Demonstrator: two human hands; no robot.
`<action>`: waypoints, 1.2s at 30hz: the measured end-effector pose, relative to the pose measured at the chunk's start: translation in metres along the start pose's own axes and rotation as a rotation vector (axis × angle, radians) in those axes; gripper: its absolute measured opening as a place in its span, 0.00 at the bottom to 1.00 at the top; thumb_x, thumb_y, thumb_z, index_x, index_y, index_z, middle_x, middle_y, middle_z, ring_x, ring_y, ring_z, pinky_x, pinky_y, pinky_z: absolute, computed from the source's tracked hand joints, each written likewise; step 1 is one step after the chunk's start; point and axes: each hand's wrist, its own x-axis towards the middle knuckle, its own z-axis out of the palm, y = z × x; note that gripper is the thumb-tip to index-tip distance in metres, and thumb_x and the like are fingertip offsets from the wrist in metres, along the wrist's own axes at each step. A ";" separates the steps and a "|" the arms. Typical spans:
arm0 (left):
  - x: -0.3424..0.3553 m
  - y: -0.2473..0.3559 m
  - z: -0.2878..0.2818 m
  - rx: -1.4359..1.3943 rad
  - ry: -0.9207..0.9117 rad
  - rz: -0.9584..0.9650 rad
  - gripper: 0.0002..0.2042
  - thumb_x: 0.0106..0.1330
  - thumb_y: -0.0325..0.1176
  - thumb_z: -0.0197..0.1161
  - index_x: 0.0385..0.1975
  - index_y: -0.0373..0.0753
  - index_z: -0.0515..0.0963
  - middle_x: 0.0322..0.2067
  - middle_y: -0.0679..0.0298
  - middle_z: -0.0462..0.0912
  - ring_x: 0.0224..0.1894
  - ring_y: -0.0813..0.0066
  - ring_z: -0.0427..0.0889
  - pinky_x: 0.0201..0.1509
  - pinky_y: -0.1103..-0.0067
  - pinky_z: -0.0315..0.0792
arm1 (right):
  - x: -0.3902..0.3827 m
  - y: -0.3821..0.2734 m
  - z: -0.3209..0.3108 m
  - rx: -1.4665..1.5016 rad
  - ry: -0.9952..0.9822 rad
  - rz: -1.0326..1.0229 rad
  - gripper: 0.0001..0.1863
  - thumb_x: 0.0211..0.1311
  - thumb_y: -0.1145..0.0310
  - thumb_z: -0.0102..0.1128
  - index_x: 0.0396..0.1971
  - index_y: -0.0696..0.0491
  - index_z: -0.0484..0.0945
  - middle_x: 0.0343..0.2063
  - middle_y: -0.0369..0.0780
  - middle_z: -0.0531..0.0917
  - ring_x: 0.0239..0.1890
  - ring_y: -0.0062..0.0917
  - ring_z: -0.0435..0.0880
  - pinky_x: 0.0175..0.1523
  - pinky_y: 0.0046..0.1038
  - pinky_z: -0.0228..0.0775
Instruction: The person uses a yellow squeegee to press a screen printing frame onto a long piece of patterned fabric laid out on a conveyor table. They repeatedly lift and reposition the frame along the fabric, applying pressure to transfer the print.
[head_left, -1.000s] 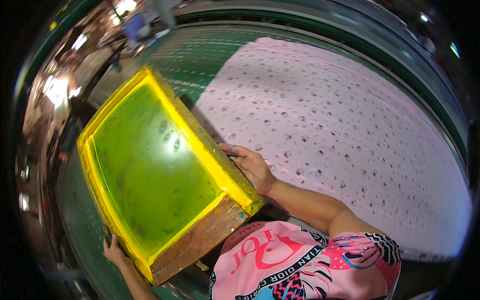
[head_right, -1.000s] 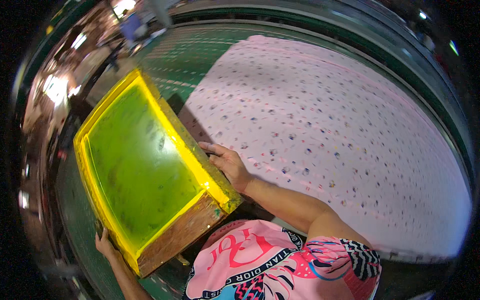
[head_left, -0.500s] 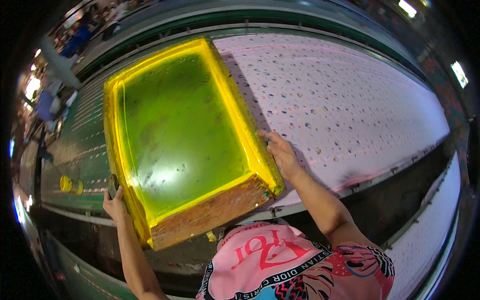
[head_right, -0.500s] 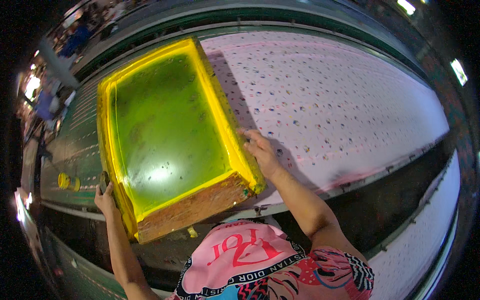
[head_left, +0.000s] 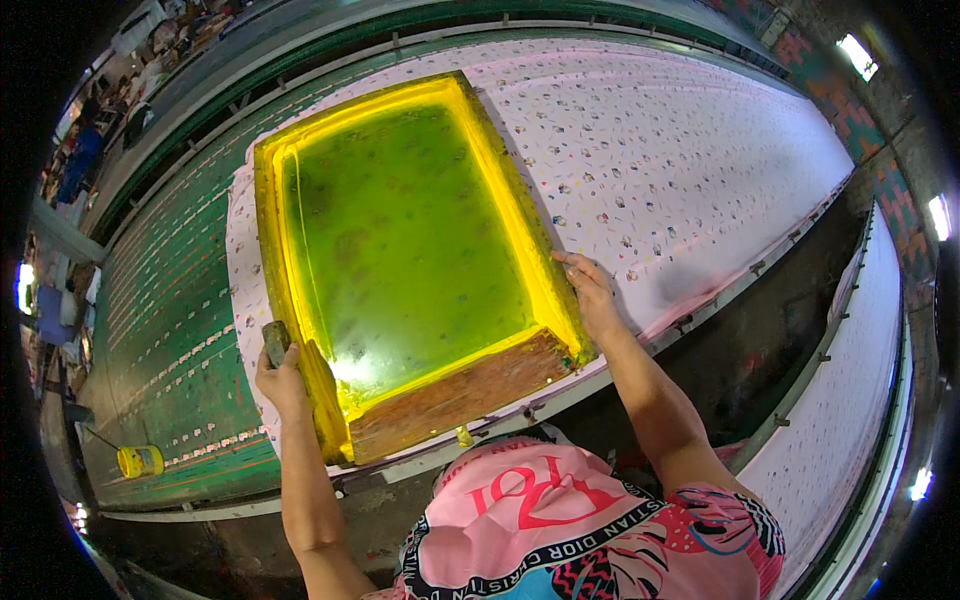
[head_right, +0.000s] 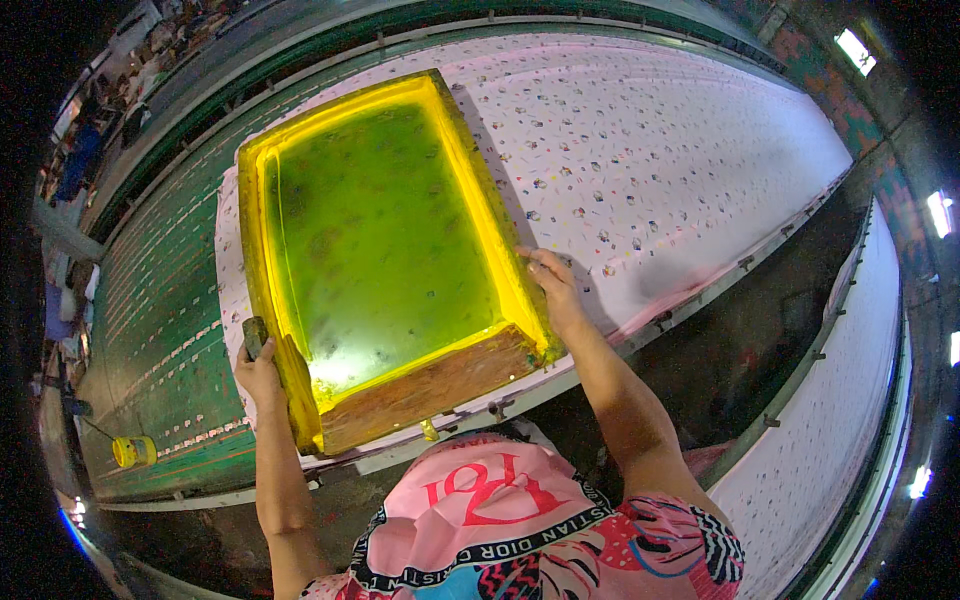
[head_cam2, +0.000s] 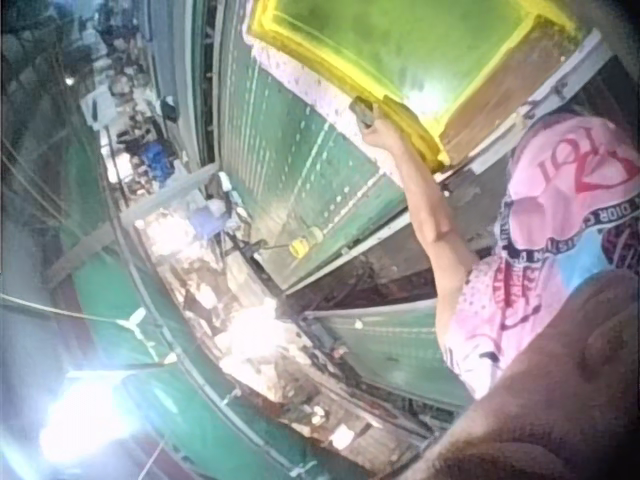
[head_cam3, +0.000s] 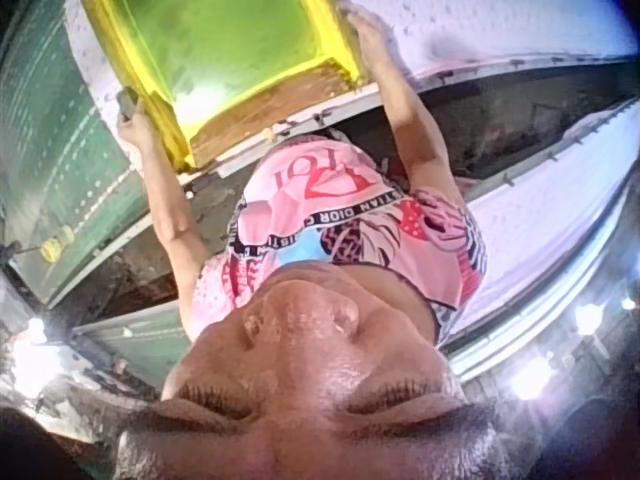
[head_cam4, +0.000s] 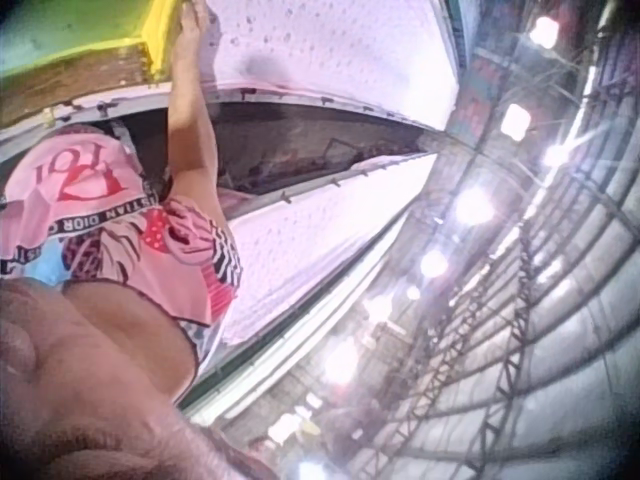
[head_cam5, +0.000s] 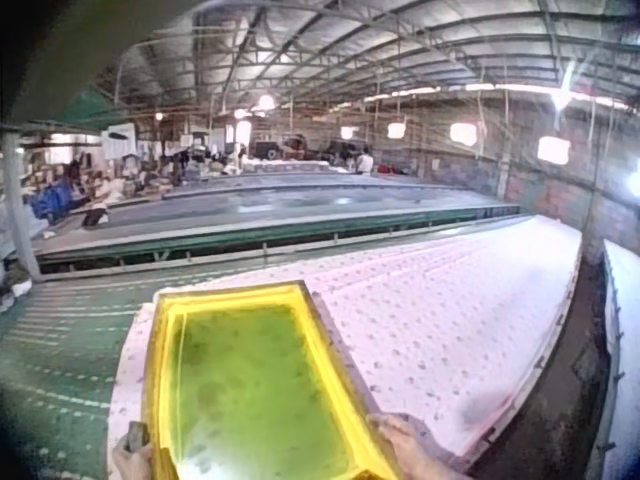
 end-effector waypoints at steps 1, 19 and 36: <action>-0.006 -0.005 0.006 0.003 0.009 0.006 0.17 0.67 0.21 0.75 0.55 0.28 0.85 0.44 0.61 0.90 0.41 0.72 0.85 0.49 0.73 0.78 | 0.000 0.001 -0.005 0.034 0.010 0.012 0.25 0.78 0.65 0.56 0.68 0.60 0.80 0.63 0.39 0.83 0.67 0.24 0.75 0.76 0.28 0.59; -0.069 0.008 0.059 -0.032 0.012 0.057 0.18 0.66 0.22 0.75 0.55 0.28 0.85 0.42 0.64 0.90 0.39 0.77 0.84 0.47 0.78 0.77 | -0.002 -0.007 -0.083 0.120 -0.065 0.069 0.26 0.77 0.67 0.59 0.70 0.61 0.77 0.71 0.41 0.78 0.65 0.23 0.74 0.75 0.28 0.58; -0.059 -0.023 0.072 0.164 -0.014 0.032 0.15 0.65 0.26 0.76 0.49 0.30 0.87 0.37 0.61 0.90 0.36 0.73 0.83 0.45 0.72 0.78 | -0.093 -0.066 0.038 -1.195 -0.824 -0.611 0.24 0.65 0.66 0.68 0.63 0.49 0.85 0.60 0.44 0.84 0.63 0.39 0.83 0.70 0.43 0.73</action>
